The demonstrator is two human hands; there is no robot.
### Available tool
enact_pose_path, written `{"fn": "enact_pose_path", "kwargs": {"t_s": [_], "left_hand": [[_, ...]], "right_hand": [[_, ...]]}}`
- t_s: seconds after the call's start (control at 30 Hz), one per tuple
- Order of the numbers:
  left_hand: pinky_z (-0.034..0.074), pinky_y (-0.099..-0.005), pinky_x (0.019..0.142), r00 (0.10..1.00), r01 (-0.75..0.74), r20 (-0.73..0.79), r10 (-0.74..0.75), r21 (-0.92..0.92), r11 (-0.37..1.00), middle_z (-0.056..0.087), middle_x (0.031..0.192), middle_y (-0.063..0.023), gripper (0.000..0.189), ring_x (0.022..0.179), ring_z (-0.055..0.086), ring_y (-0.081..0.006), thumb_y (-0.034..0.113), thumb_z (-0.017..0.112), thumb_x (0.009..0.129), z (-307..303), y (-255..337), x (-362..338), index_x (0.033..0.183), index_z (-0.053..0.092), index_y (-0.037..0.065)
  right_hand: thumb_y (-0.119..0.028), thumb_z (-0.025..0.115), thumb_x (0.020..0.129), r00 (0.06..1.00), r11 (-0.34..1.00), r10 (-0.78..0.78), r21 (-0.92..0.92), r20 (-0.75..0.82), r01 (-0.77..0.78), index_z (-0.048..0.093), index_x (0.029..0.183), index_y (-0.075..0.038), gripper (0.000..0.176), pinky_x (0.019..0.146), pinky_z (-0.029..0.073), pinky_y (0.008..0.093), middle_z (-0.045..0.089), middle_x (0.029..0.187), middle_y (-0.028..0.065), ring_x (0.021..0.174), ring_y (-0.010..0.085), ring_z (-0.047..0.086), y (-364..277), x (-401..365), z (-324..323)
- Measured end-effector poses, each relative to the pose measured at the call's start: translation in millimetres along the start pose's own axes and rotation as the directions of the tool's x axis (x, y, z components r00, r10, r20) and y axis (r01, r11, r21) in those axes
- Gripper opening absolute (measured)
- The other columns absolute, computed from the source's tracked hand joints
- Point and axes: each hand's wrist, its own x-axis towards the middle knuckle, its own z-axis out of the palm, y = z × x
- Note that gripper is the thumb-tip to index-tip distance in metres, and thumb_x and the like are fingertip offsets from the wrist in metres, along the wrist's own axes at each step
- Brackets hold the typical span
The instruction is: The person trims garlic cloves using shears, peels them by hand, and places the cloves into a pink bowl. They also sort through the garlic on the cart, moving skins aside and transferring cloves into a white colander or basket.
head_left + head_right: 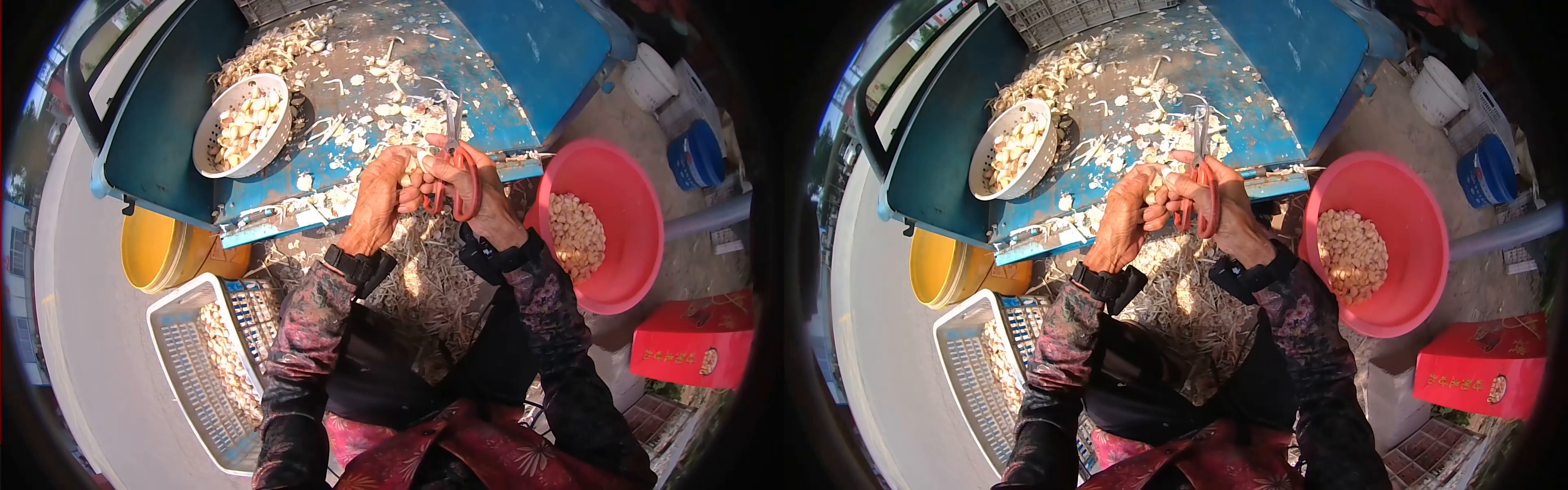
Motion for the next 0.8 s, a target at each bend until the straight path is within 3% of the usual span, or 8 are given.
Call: {"fn": "enact_pose_path", "kwargs": {"t_s": [0.2, 0.3, 0.37, 0.53, 0.6, 0.63, 0.77, 0.8], "left_hand": [[0.033, -0.0224, 0.046, 0.994, 0.085, 0.093, -0.060, -0.303, 0.949, 0.053, 0.078, -0.0066, 0.024, 0.053, 0.039, -0.0092, 0.023, 0.047, 0.098, -12, 10, 2, 0.108, 0.047, 0.000], [0.039, -0.0261, 0.052, 0.988, -0.033, -0.155, -0.021, -0.337, 0.941, 0.053, 0.083, -0.0069, 0.017, 0.063, 0.045, -0.0119, 0.020, 0.048, 0.097, -21, 18, 9, 0.095, 0.048, 0.003], [0.044, -0.0252, 0.061, 0.972, -0.140, -0.212, 0.100, -0.183, 0.973, 0.056, 0.090, -0.0064, 0.015, 0.071, 0.050, -0.0133, 0.018, 0.049, 0.096, -3, 32, 5, 0.098, 0.053, 0.004], [0.048, -0.0320, 0.087, 0.976, -0.166, 0.159, 0.152, 0.080, 0.983, 0.057, 0.103, -0.0129, 0.054, 0.096, 0.057, -0.0189, 0.042, 0.051, 0.094, 136, 21, 5, 0.125, 0.047, -0.003], [0.045, -0.0309, 0.085, 0.949, -0.252, 0.285, 0.133, 0.435, 0.864, 0.056, 0.105, -0.0128, 0.059, 0.096, 0.056, -0.0174, 0.045, 0.049, 0.094, 173, 7, 0, 0.130, 0.044, -0.002], [0.045, -0.0306, 0.081, 0.911, -0.386, 0.352, 0.216, 0.538, 0.749, 0.057, 0.103, -0.0117, 0.056, 0.094, 0.056, -0.0156, 0.043, 0.049, 0.095, 179, 6, -3, 0.130, 0.044, -0.001], [0.045, -0.0311, 0.068, 0.957, -0.286, 0.053, 0.286, 0.346, 0.893, 0.057, 0.101, -0.0094, 0.039, 0.083, 0.054, -0.0116, 0.031, 0.050, 0.096, 120, 18, 4, 0.120, 0.052, 0.000], [0.044, -0.0330, 0.082, 0.937, -0.308, -0.063, 0.345, 0.320, 0.896, 0.058, 0.105, -0.0079, 0.031, 0.095, 0.055, -0.0151, 0.028, 0.051, 0.096, 92, 17, 9, 0.114, 0.057, 0.004]], "right_hand": [[-0.016, 0.065, 0.086, 0.999, 1.000, -0.026, 0.001, -0.022, 0.026, 0.044, 0.127, 0.005, 0.051, 0.061, 0.051, 0.0242, 0.059, 0.084, 0.0066, 0.070, 0.0130, 0.060, 3, 10, -4], [-0.017, 0.066, 0.085, 0.997, 0.999, -0.040, 0.004, -0.070, 0.041, 0.047, 0.123, 0.006, 0.048, 0.062, 0.052, 0.0238, 0.059, 0.082, 0.0070, 0.069, 0.0117, 0.059, 11, 8, -10], [-0.018, 0.067, 0.084, 0.996, 0.995, -0.053, 0.085, -0.068, 0.058, 0.048, 0.123, 0.006, 0.050, 0.059, 0.049, 0.0234, 0.059, 0.080, 0.0056, 0.069, 0.0103, 0.059, 29, 10, -13], [-0.015, 0.060, 0.087, 0.975, 0.974, -0.220, 0.057, 0.011, 0.219, 0.046, 0.122, -0.002, 0.041, 0.052, 0.045, 0.0228, 0.058, 0.079, 0.0034, 0.059, 0.0100, 0.055, 39, 12, -13], [-0.014, 0.069, 0.084, 0.987, 0.962, 0.143, 0.247, -0.074, -0.121, 0.044, 0.125, -0.001, 0.050, 0.059, 0.048, 0.0249, 0.058, 0.084, 0.0054, 0.068, 0.0125, 0.057, 30, 15, -12], [-0.015, 0.069, 0.085, 0.986, 0.998, 0.046, -0.027, -0.161, -0.051, 0.046, 0.124, 0.000, 0.048, 0.057, 0.047, 0.0244, 0.058, 0.082, 0.0051, 0.067, 0.0118, 0.057, 27, 13, -13], [-0.016, 0.063, 0.087, 0.972, 0.982, -0.182, 0.016, -0.147, 0.187, 0.052, 0.116, -0.001, 0.035, 0.059, 0.048, 0.0234, 0.062, 0.080, 0.0045, 0.065, 0.0118, 0.057, 18, 10, -33], [-0.014, 0.062, 0.087, 0.949, 0.947, -0.274, -0.213, -0.155, 0.239, 0.052, 0.116, -0.001, 0.033, 0.058, 0.048, 0.0239, 0.062, 0.077, 0.0048, 0.065, 0.0113, 0.058, 12, 4, -24]]}}
